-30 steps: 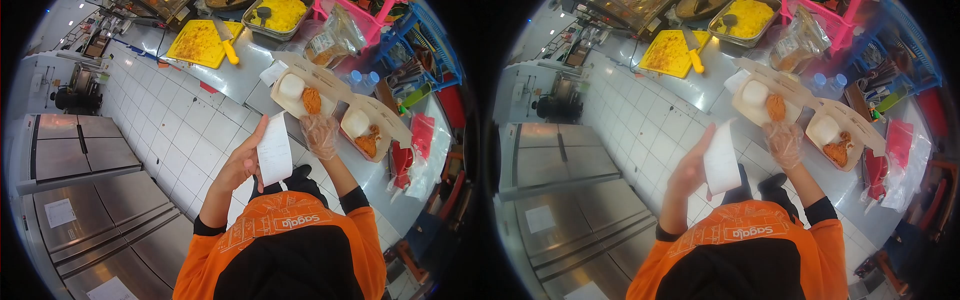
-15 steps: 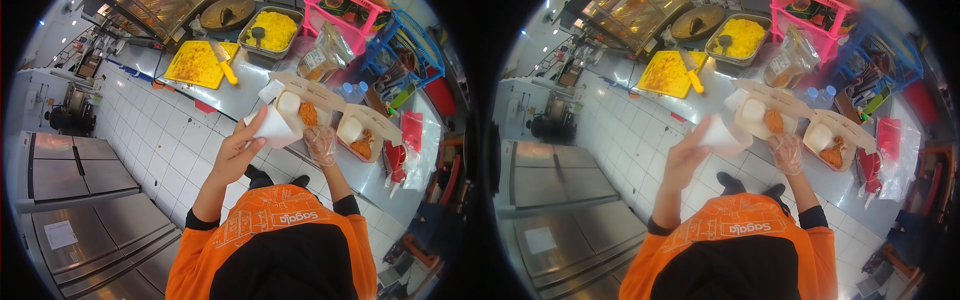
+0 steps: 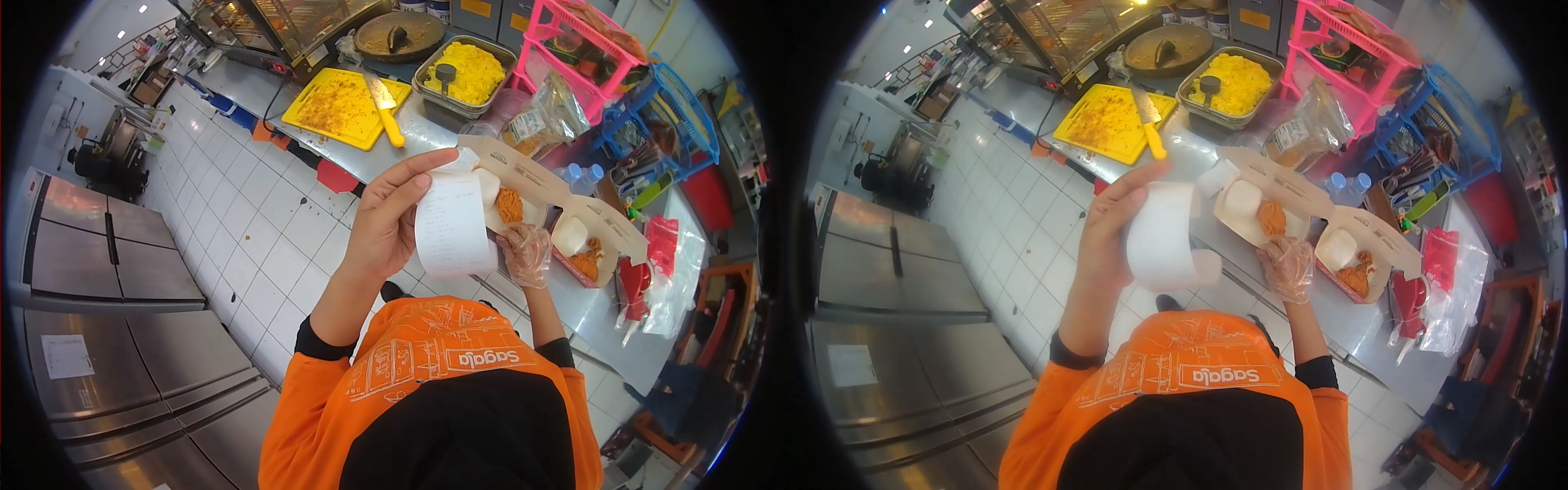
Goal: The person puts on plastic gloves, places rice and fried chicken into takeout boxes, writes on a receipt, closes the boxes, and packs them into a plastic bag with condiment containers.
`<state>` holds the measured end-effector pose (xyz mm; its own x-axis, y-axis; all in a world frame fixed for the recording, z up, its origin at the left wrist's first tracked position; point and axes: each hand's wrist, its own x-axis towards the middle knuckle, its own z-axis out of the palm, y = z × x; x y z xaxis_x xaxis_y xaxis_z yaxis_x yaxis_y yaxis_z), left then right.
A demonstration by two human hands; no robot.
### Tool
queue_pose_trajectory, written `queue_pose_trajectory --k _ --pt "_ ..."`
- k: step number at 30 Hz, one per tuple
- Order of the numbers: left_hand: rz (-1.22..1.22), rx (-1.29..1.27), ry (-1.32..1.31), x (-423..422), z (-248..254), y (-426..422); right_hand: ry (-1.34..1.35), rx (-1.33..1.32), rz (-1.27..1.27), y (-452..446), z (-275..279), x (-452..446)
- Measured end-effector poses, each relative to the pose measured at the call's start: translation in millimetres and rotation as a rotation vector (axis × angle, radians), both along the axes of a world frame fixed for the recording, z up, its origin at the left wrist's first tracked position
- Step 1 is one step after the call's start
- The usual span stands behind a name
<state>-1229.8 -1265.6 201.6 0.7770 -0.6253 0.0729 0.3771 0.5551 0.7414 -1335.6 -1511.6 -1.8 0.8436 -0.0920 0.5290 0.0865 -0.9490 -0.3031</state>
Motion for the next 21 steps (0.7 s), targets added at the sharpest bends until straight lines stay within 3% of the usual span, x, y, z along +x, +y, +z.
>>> queue_pose_trajectory --k 12,15,18,21 --pt "-0.019 0.012 0.066 1 8 2 0.009 -0.062 -0.059 8 2 0" --pt "-0.029 -0.091 0.134 2 2 2 0.024 -0.077 -0.063 8 -2 2" --pt "-0.029 -0.058 -0.085 11 -30 4 0.111 -0.095 -0.082 7 0 2" --pt "-0.070 0.109 0.052 22 -93 -4 0.106 -0.166 -0.122 7 -5 5"
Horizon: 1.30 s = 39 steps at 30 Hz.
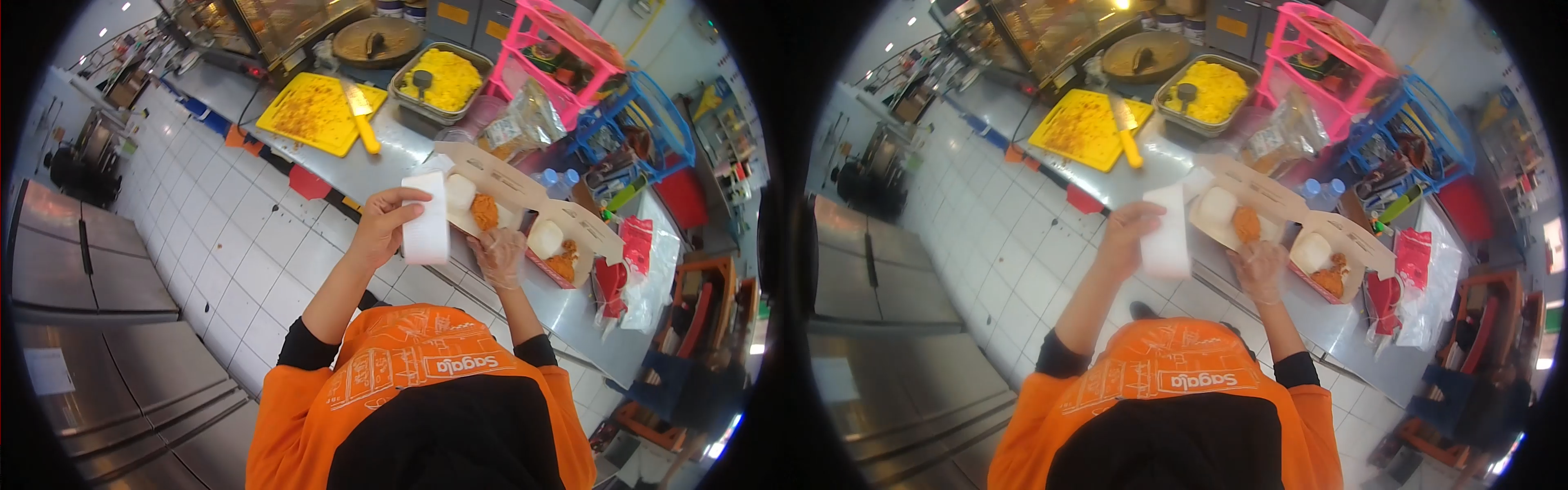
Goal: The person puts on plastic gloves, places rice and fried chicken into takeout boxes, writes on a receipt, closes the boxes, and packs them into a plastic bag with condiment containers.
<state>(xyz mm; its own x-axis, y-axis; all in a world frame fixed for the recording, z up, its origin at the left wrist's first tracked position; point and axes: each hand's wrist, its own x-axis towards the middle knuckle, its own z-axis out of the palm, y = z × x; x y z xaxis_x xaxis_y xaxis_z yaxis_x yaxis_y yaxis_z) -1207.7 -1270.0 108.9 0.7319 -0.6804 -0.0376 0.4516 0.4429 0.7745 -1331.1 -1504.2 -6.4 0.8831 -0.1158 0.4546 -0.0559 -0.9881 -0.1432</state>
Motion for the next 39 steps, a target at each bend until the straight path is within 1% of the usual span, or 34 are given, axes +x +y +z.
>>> queue_pose_trajectory --k 2,3,4,5,6,8,9,12,13,15,17,20,21,24,26,28,30,32,33,34,36,37,39 --pt "-0.086 0.175 0.009 3 -65 -9 0.058 -0.014 -0.030 2 -1 3" --pt "-0.088 0.295 -0.017 -2 -100 -10 0.035 0.012 -0.084 2 0 5" --pt "-0.085 0.414 -0.046 -9 -135 -9 0.049 0.045 -0.086 3 8 3" --pt "-0.077 0.530 -0.078 -14 -155 -10 0.058 0.077 -0.085 5 20 3" --pt "-0.044 0.575 -0.162 -16 -162 -13 0.067 0.109 -0.084 6 29 3" --pt "0.015 0.665 -0.313 -25 -172 -19 0.085 0.177 -0.091 4 32 -5" --pt "0.050 0.651 -0.398 -24 -171 -23 0.105 0.210 -0.092 3 32 -11" --pt "-0.063 0.768 -0.767 -13 -186 -35 0.003 0.226 -0.052 1 30 -18" --pt "-0.210 0.744 -0.673 -12 -182 -44 -0.003 0.205 -0.060 1 26 -20" --pt "-0.069 0.772 -0.711 -24 -175 -67 -0.020 0.160 -0.072 0 18 -20" --pt "0.113 0.821 -0.775 -31 -176 -85 0.033 0.107 -0.123 3 17 -14" --pt "0.373 0.807 -0.741 -33 -157 -93 0.039 0.025 -0.190 2 10 -15" --pt "0.362 0.829 -0.776 -34 -157 -91 0.029 -0.002 -0.207 3 8 -15" --pt "0.374 0.864 -0.909 -33 -162 -60 0.009 0.040 -0.179 19 25 -18" --pt "0.410 0.865 -1.040 -25 -181 -21 -0.075 0.028 -0.077 37 35 -12" --pt "0.436 0.885 -1.056 -18 -186 30 -0.049 0.015 0.084 66 32 5" --pt "0.374 0.887 -0.755 -15 -198 88 0.014 0.230 0.318 105 32 33" --pt "0.403 0.990 -0.593 -17 -226 151 0.215 0.354 0.511 153 17 70" --pt "0.430 0.941 -0.416 -17 -235 181 0.323 0.404 0.598 176 10 87" --pt "0.452 0.875 -0.236 -17 -241 209 0.477 0.378 0.622 198 -1 100" --pt "0.498 0.844 -0.133 -8 -249 261 0.791 0.285 0.659 229 -18 136" --pt "0.517 0.869 -0.130 1 -251 281 0.991 0.274 0.652 243 -9 156" --pt "0.549 0.932 -0.124 23 -250 318 0.964 0.476 0.683 264 -15 185"
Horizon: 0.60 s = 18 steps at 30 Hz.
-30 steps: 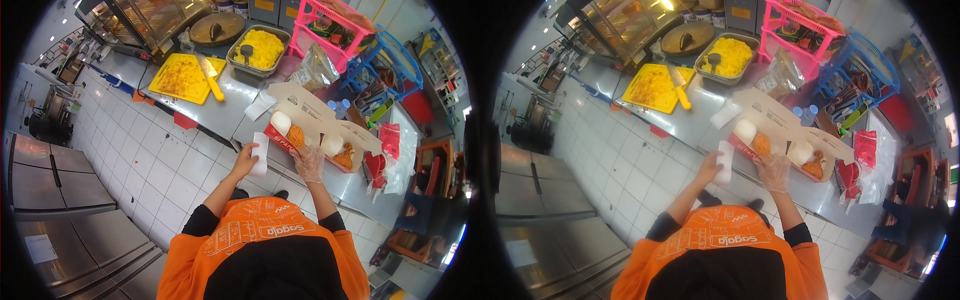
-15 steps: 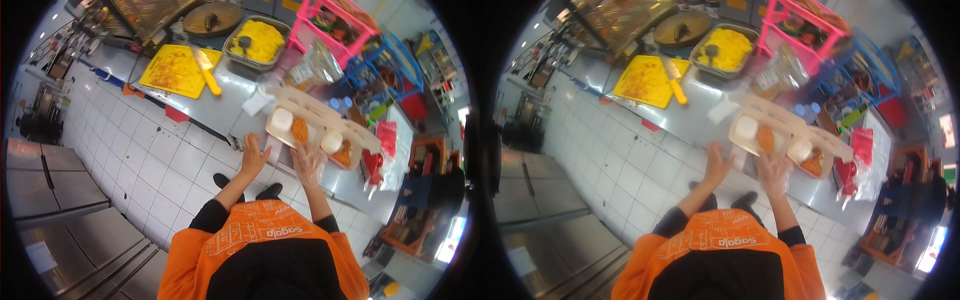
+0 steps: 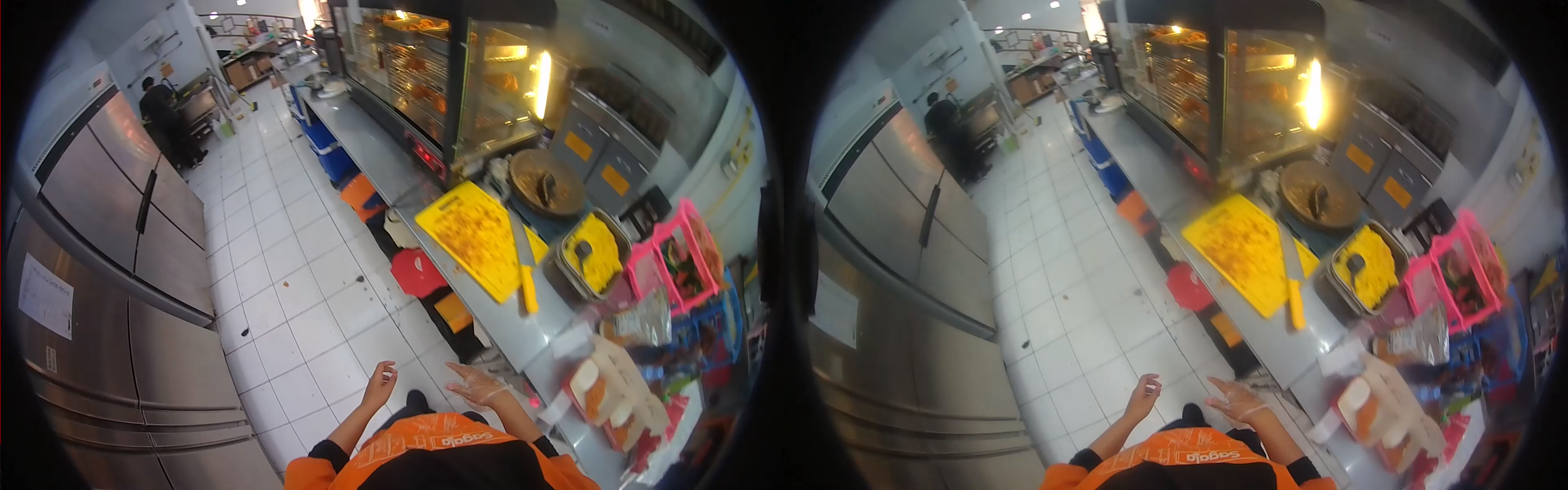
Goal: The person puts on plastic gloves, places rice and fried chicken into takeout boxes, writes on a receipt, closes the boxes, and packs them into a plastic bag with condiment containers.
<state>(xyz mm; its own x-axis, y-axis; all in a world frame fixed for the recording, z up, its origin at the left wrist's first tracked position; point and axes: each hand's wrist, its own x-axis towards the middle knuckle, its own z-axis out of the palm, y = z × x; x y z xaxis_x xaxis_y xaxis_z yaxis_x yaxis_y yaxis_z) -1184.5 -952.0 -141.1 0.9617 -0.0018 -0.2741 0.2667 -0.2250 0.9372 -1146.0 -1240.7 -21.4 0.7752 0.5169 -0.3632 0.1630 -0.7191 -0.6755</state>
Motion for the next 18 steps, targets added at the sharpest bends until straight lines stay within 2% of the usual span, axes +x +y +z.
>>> queue_pose_trajectory --k 1,3,6,9,11,13,15,16,17,18 --pt "0.062 -0.018 -0.036 15 10 10 0.030 0.098 -0.036 10 -5 12" --pt "0.169 -0.045 -0.097 40 28 22 0.204 0.114 -0.085 23 -12 39" --pt "0.113 -0.134 -0.147 87 48 32 0.364 0.162 -0.179 44 -26 86" --pt "0.022 -0.189 -0.174 139 58 47 0.350 0.357 -0.258 72 -25 150" --pt "0.007 -0.212 -0.182 173 55 65 0.299 0.440 -0.196 93 -19 208" --pt "0.038 -0.232 -0.185 203 43 88 0.205 0.516 -0.149 119 -14 269" --pt "0.055 -0.062 -0.036 224 15 129 0.070 0.596 -0.126 150 -22 335" --pt "0.060 0.042 0.048 228 -1 153 0.248 0.760 -0.230 171 -4 362" --pt "0.050 0.187 0.057 227 -18 181 0.209 0.696 -0.190 188 15 391" --pt "0.038 0.307 0.043 217 -62 214 0.174 0.634 -0.160 204 32 417"
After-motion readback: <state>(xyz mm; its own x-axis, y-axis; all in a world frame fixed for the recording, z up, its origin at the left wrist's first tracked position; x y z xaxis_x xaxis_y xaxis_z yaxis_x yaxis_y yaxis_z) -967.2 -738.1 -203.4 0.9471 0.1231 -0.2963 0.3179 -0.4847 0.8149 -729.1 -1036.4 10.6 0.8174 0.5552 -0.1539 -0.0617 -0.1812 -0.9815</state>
